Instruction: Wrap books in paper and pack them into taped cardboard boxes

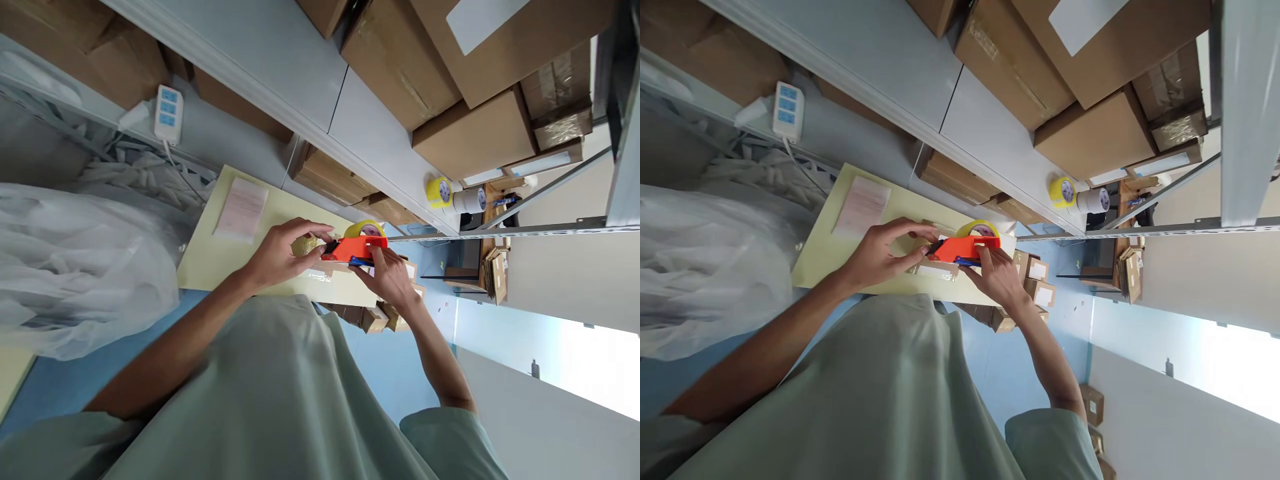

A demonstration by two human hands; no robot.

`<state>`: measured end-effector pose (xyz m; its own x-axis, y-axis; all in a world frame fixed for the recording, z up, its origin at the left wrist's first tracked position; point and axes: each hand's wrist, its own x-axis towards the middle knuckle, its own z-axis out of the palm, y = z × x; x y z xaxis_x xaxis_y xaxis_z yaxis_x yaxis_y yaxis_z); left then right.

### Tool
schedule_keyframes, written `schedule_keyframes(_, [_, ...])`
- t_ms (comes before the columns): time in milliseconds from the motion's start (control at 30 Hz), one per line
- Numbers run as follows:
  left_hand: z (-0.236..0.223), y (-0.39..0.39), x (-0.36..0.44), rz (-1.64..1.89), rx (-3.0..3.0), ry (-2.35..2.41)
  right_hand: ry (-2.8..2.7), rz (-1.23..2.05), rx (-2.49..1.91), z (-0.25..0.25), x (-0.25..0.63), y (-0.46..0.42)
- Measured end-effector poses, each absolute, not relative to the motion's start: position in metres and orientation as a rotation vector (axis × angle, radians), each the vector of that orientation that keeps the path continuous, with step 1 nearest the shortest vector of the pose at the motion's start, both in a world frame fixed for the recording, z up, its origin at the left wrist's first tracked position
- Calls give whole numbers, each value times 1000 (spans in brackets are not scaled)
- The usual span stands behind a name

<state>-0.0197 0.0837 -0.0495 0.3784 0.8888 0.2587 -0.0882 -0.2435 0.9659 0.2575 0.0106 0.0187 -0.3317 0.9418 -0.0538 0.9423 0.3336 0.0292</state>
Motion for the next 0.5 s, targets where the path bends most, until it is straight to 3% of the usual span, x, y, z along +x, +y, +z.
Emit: schedule_keyframes(500, [-66, 78, -31, 824, 1229, 619, 2422, -332, 1737, 35, 239, -5])
